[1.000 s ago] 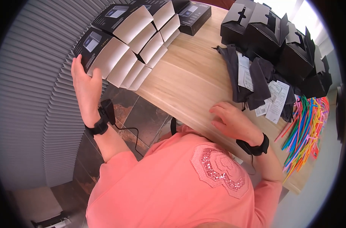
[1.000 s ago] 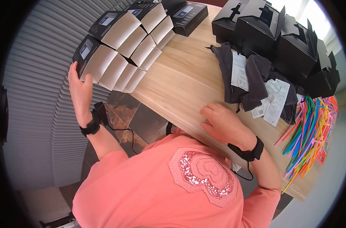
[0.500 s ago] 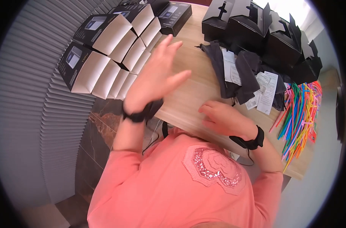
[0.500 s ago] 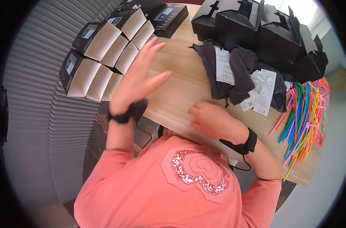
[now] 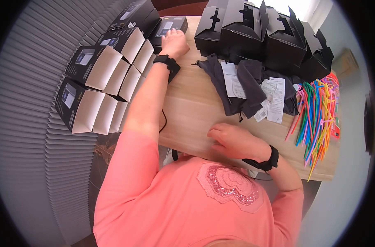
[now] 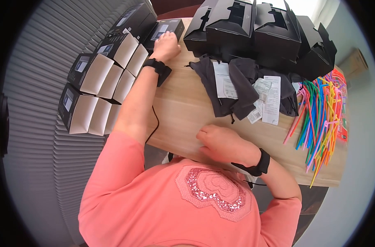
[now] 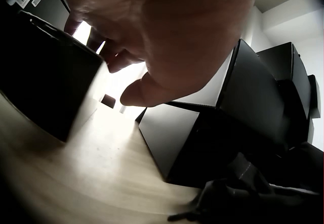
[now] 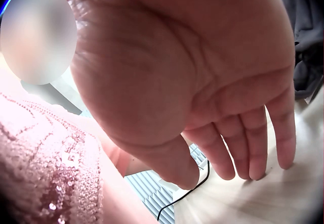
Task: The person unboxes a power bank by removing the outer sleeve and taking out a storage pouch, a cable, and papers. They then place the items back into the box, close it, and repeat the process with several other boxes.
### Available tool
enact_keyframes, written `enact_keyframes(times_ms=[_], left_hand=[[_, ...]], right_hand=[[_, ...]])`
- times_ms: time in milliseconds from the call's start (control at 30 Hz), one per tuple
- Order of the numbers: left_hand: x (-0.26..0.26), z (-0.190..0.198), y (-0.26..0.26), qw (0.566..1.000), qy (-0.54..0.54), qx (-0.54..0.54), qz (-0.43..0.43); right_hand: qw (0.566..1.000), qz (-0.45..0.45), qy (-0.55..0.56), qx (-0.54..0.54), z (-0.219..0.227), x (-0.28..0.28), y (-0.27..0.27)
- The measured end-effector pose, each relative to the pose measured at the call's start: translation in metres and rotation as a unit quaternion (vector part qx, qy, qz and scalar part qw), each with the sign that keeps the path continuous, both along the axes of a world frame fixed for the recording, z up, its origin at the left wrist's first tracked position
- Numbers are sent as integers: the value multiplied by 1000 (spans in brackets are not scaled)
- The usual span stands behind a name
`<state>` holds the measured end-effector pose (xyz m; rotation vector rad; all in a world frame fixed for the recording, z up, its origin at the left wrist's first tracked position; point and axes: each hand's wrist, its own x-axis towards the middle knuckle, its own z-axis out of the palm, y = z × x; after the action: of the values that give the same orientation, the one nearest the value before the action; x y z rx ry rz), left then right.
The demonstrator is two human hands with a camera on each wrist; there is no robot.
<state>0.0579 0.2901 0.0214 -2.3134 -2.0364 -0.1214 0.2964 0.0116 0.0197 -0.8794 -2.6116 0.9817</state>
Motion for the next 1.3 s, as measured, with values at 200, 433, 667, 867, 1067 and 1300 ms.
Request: enact_keyframes(times_ms=[200, 433, 667, 867, 1067, 1300], left_hand=[[2, 17, 0, 999, -5, 22, 22], [5, 8, 9, 987, -73, 24, 141], [7, 26, 9, 978, -118, 96, 141], [14, 80, -40, 960, -140, 238, 49], [26, 93, -164, 892, -252, 344, -152], [36, 63, -279, 895, -303, 229, -235]], right_hand=[[1000, -3, 9, -1, -1, 1, 2], [1000, -9, 1, -5, 0, -1, 3], [1000, -22, 15, 12, -3, 0, -1], [999, -36, 3, -5, 8, -3, 0], [924, -240, 298, -11, 38, -14, 18], [897, -280, 341, -2, 42, -29, -4]])
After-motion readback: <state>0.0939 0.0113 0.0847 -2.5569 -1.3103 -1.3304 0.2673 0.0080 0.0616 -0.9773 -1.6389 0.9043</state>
